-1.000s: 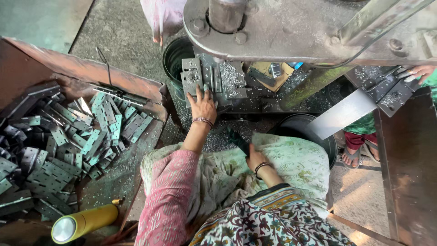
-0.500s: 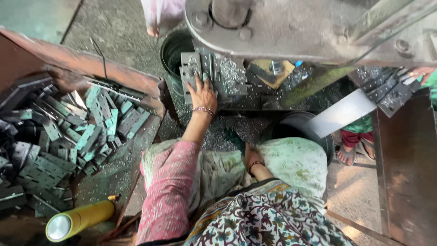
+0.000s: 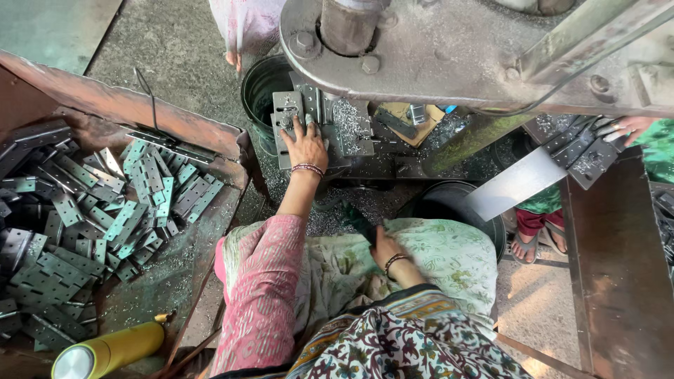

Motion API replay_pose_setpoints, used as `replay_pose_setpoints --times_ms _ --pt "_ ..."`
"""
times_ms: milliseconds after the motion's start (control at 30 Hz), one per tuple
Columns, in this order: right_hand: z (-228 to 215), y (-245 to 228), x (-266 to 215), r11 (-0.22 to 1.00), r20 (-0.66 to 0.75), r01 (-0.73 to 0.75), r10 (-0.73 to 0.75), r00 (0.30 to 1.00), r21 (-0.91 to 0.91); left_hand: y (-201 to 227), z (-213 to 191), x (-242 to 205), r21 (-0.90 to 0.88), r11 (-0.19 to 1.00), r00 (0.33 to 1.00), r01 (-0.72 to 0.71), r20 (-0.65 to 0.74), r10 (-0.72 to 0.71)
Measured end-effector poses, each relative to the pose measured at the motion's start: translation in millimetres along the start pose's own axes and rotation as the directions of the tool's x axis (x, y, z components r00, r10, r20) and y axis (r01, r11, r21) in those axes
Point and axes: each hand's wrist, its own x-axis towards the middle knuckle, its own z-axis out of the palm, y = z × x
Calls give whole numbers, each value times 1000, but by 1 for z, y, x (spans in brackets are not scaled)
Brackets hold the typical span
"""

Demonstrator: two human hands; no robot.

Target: The person sits at a manual press machine, repeatedly placing small metal plates into the die, operating the press with a lever, and removing the finished pieces into a nearby bin. The person handles the metal plates one at a time throughout the clip.

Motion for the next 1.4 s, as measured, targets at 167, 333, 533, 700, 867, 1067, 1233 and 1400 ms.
replay_pose_setpoints --times_ms 167,333,533,700,867,1067,1233,1400 --pt "38 7 23 994 19 -108 108 994 -2 0 -2 0 -88 996 999 -18 39 21" --pt "51 17 30 995 -43 -85 82 996 -61 -7 -20 -21 -88 996 994 -27 -107 18" --pt "20 31 9 993 -88 112 -108 990 44 -50 -54 -59 -361 932 977 38 -182 -111" --pt "-8 43 -35 841 -416 456 -318 852 291 -150 -40 -84 -549 832 923 83 -273 -272" --pt "-9 25 -44 781 -418 399 -197 887 480 -233 32 -159 -508 764 846 398 -120 -520" --pt "-4 20 -39 651 -392 401 -169 904 644 -268 138 -258 -348 648 720 678 133 -681" --pt "-1 24 -35 589 -413 434 -181 893 682 -287 186 -260 -370 639 687 674 -3 -726" --pt "2 28 -33 622 -443 451 -182 878 640 -282 206 -202 -410 805 824 429 -187 -535"
